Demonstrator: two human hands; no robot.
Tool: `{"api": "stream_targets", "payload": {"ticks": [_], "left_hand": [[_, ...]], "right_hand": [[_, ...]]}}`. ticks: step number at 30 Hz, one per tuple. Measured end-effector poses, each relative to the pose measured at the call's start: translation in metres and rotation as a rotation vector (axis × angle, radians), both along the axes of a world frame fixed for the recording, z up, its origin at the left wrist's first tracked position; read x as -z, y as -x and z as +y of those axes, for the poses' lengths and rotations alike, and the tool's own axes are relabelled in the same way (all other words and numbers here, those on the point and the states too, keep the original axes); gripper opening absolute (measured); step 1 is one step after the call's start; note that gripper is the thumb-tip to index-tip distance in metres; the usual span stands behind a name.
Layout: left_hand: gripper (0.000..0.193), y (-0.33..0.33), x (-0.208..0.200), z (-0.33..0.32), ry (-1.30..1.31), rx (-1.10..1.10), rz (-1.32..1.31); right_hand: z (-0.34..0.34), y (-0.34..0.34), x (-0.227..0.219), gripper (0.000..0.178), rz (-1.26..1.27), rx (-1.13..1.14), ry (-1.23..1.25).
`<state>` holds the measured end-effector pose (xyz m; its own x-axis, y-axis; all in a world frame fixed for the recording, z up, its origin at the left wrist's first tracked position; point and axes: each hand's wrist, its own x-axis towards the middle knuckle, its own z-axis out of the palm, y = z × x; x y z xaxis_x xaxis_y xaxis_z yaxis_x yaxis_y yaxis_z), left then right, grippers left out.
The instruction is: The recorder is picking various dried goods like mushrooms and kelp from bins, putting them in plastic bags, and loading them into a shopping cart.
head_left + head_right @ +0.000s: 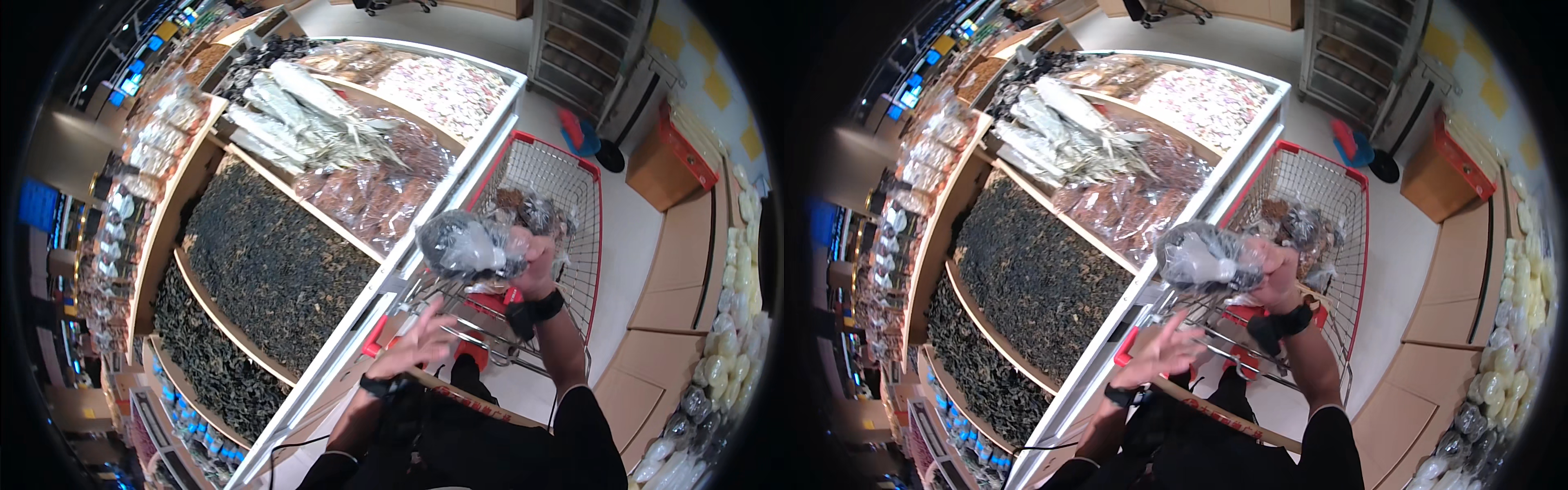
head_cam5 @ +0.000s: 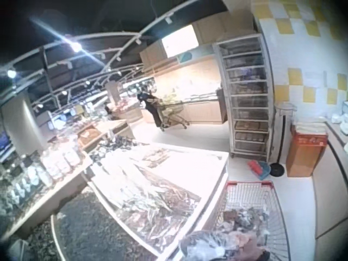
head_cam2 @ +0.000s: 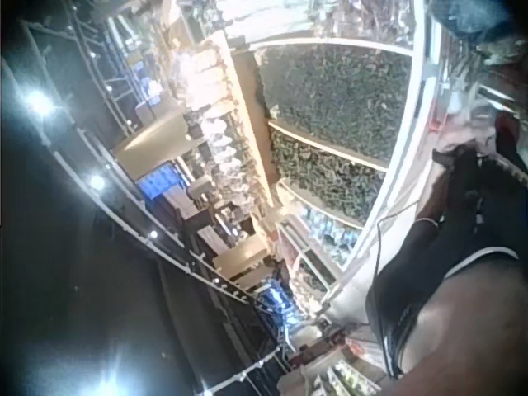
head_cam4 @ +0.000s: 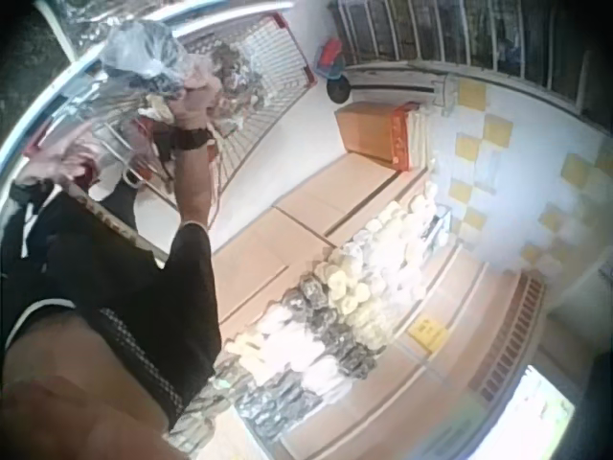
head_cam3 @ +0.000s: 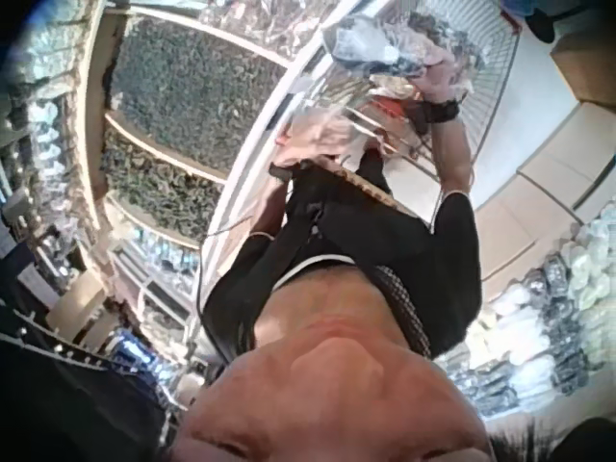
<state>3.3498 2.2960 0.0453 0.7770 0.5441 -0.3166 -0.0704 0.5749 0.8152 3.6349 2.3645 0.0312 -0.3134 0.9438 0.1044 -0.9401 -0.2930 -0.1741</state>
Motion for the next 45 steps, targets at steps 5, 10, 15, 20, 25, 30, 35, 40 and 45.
{"api": "stream_targets", "payload": {"ticks": [5, 10, 15, 20, 25, 30, 35, 40, 45], "left_hand": [[0.066, 0.038, -0.029, 0.015, 0.432, -0.425, -0.689], [0.053, 0.129, -0.061, 0.026, -0.033, -0.706, -0.337], [0.057, 0.219, -0.07, 0.027, -0.253, -0.874, -0.171], [0.06, 0.291, -0.064, 0.017, -0.352, -0.97, -0.024], [0.06, 0.346, -0.047, 0.007, -0.384, -1.011, -0.04], [0.057, 0.392, -0.034, -0.004, -0.341, -1.068, -0.022], [0.047, 0.422, -0.016, -0.01, -0.119, -1.103, -0.097], [0.052, 0.45, 0.012, -0.02, 0.241, -0.895, -0.148], [0.053, 0.464, 0.026, -0.031, -0.192, -1.132, 0.457]], "right_hand": [[-0.029, 0.128, -0.036, 0.01, 0.139, -0.156, 0.021], [-0.033, 0.212, -0.07, 0.01, -0.03, -0.26, 0.14], [-0.027, 0.292, -0.071, 0.014, -0.981, 0.092, 0.083], [-0.042, 0.369, -0.08, 0.049, -1.229, 0.198, -0.083], [-0.048, 0.451, -0.073, 0.036, -1.231, -0.049, -0.172], [-0.044, 0.491, -0.054, 0.009, -1.228, -0.065, -0.202], [-0.05, 0.521, -0.042, 0.007, -1.121, -0.071, -0.098], [-0.051, 0.539, -0.043, 0.006, -1.117, -0.134, -0.064], [-0.055, 0.556, -0.037, 0.009, -1.272, -0.231, -0.138]]}}
